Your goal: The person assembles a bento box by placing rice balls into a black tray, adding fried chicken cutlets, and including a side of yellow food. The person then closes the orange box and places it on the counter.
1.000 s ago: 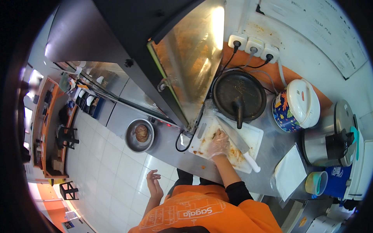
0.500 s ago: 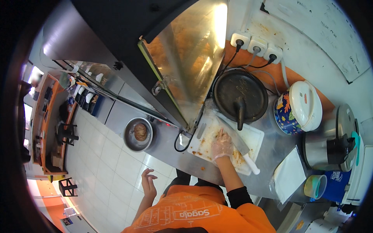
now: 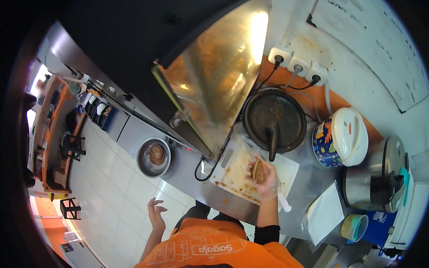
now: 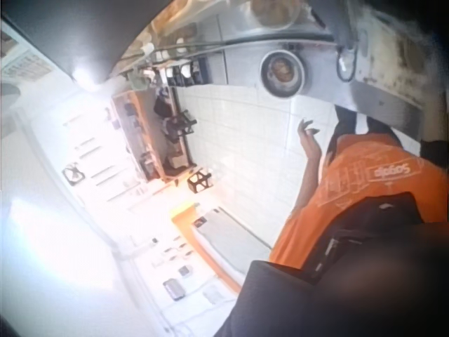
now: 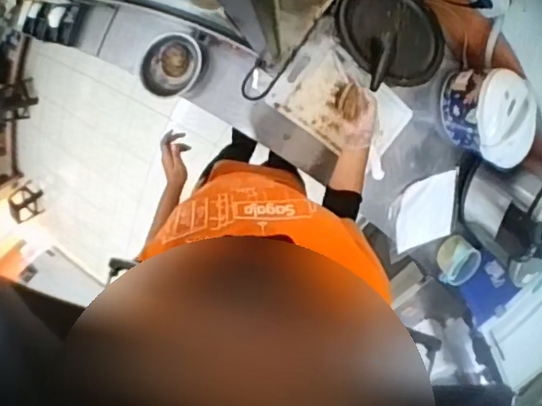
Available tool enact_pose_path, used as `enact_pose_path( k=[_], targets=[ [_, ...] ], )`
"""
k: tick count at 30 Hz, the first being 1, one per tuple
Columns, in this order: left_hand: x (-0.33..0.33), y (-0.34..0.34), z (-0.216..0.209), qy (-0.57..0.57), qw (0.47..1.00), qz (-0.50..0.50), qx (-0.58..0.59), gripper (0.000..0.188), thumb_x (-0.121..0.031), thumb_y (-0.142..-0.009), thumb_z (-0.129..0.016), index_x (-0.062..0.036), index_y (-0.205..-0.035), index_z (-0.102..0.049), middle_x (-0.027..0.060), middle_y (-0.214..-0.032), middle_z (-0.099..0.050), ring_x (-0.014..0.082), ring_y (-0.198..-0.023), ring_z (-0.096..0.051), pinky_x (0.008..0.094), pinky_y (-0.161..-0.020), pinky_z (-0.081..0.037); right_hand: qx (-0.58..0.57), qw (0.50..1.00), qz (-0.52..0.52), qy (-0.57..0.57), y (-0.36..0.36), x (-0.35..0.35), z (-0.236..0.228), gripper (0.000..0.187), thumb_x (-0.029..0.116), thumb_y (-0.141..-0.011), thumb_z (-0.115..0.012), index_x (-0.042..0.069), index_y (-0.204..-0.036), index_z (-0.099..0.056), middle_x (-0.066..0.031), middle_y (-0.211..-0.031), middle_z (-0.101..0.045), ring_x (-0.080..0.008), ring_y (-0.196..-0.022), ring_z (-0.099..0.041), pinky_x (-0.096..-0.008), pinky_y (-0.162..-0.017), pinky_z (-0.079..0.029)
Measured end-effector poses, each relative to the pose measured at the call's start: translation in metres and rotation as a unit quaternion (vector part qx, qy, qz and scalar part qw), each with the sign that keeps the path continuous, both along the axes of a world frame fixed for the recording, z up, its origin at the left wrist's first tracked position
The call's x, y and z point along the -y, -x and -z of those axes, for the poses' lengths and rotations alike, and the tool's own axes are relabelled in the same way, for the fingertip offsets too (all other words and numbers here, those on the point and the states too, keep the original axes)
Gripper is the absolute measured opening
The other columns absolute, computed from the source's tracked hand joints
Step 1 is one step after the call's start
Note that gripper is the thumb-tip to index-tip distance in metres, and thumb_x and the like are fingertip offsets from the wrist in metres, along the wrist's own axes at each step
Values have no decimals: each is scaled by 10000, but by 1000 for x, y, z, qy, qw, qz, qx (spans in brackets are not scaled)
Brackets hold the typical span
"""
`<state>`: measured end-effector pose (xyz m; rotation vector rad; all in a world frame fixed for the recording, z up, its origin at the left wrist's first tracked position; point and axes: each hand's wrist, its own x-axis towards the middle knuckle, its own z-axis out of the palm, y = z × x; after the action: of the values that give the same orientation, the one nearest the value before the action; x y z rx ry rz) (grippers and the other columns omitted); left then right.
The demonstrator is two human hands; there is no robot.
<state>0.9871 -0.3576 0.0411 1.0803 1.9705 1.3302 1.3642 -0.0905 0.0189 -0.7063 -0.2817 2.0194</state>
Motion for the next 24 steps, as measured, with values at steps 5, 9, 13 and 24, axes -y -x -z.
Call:
enact_pose_path(
  k=[5, 9, 13, 24],
  targets=[
    [21, 44, 18, -13, 986, -155, 57, 425, -292, -1055, -361, 3, -1359, -401, 156, -1088, -620, 165, -721, -625, 300, -681, -530, -82, 985, -97, 115, 46, 27, -46, 539, 424, -965, -451, 67, -1367, -496, -157, -1047, -651, -267, -896, -664, -403, -591, -580],
    [17, 117, 34, -59, 957, -272, 83, 405, -288, -1054, -399, -9, -1346, -421, 141, -1059, -638, 157, -746, -617, 292, -668, -535, -148, 920, -291, 216, 149, 49, -83, 465, 392, -986, -484, 98, -1344, -521, -137, -1052, -625, -258, -863, -624, -320, -548, -530],
    [-11, 222, 49, -136, 946, -289, 52, 375, -242, -1052, -414, -11, -1348, -422, 124, -1072, -633, 152, -796, -605, 290, -734, -521, -84, 875, -454, 146, 320, 30, -83, 404, 326, -1008, -478, 69, -1316, -528, -128, -1089, -597, -242, -893, -603, -281, -563, -547],
    [30, 494, 197, -58, 956, -242, 157, 514, -47, -967, -477, 10, -1448, -304, 179, -1238, -531, 234, -1066, -587, 336, -866, -521, 211, 873, -404, -174, 979, -155, -58, 166, 297, -952, -612, 159, -1042, -584, -12, -835, -621, -142, -691, -608, -293, -487, -459]
  ],
)
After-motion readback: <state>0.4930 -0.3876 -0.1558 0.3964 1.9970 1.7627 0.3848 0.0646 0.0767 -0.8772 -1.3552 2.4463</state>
